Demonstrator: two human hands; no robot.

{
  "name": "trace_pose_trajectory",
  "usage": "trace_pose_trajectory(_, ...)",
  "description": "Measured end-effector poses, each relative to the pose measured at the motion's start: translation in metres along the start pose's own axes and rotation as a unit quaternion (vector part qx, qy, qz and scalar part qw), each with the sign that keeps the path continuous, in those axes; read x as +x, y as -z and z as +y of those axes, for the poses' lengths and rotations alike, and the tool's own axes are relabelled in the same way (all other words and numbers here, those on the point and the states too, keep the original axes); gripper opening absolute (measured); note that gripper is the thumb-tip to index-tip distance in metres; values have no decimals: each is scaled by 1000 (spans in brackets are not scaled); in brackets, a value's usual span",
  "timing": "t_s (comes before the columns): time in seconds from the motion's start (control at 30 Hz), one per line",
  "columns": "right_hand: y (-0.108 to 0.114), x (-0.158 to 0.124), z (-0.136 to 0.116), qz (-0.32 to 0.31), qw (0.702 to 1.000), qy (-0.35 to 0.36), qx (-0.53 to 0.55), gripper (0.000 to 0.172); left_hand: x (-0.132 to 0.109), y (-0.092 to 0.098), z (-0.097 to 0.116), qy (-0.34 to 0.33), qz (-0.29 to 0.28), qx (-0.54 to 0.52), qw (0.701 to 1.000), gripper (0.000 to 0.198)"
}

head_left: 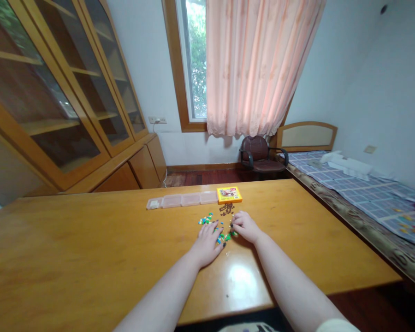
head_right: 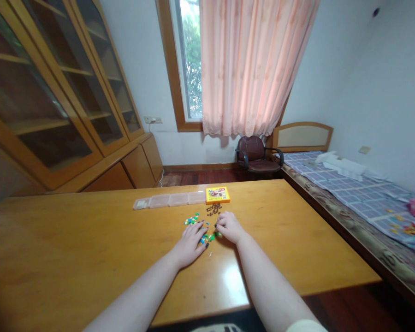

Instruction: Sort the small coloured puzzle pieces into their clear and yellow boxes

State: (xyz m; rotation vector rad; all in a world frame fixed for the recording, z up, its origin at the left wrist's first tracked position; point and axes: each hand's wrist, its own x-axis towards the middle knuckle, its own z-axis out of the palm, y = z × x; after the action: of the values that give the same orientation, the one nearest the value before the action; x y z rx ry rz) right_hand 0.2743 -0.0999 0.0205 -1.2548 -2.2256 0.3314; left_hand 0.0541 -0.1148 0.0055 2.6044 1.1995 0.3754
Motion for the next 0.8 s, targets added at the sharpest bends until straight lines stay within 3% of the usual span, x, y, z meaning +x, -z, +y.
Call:
trace_pose_trajectory(0.23,-1,1,-3,-8,996,-43,-76,31,0,3,2,2,-7,-4,1000,49)
trace_pose_trajectory(0.4,-2,1,1,6,994,-79,-75,36,1,4,3,5,-7,-4,1000,49)
trace_pose_trajectory(0.63,-6,0,-6,-35,999,-8,-34,28,2,1,2,18,7,-10,1000,52)
trace_pose_trajectory(0.8,-9,0,-6,-53,997,-19,-45,24,5,-2,-3,71,48,9,996,54)
